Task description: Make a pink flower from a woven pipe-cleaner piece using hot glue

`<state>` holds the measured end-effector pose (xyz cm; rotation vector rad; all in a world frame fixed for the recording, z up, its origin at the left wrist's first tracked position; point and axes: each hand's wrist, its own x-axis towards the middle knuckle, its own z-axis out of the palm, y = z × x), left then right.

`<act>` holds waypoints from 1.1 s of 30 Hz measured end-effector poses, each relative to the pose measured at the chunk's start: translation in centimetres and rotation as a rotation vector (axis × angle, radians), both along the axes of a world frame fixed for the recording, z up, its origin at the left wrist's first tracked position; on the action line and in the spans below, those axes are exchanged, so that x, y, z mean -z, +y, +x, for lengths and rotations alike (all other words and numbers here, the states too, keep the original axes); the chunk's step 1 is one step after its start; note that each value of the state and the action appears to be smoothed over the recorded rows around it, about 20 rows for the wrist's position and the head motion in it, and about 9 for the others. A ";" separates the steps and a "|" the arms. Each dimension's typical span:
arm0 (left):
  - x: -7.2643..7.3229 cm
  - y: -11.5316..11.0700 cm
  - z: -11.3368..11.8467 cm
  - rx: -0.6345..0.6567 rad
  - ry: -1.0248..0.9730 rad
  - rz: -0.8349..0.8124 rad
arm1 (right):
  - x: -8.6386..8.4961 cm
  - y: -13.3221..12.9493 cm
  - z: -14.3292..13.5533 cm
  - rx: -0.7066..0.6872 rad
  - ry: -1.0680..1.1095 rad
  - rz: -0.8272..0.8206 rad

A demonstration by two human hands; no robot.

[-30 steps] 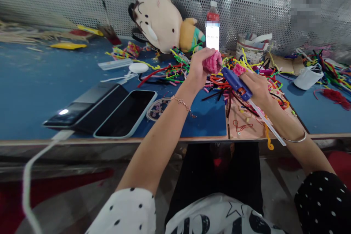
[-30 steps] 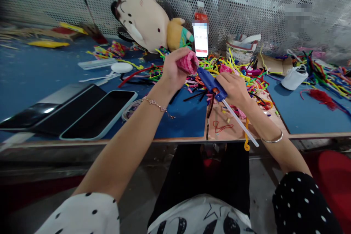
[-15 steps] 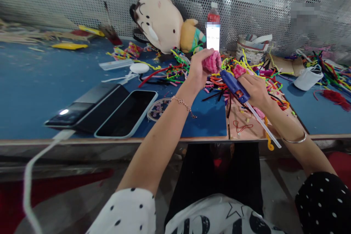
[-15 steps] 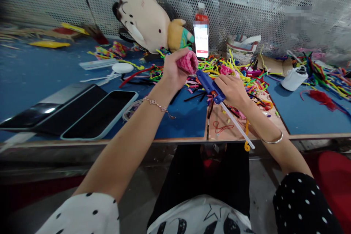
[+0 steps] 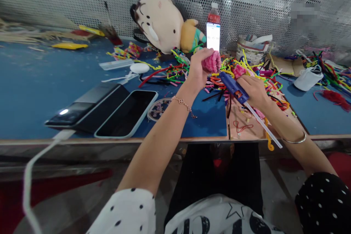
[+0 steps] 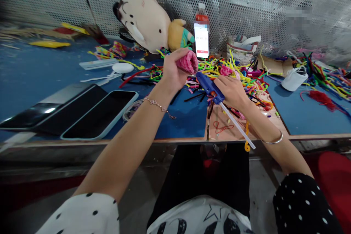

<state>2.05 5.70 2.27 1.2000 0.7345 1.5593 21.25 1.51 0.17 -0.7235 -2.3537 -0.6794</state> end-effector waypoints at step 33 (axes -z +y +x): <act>3.0 5.4 -3.9 -0.175 -0.132 0.011 | -1.2 0.2 1.0 -0.049 0.797 -0.968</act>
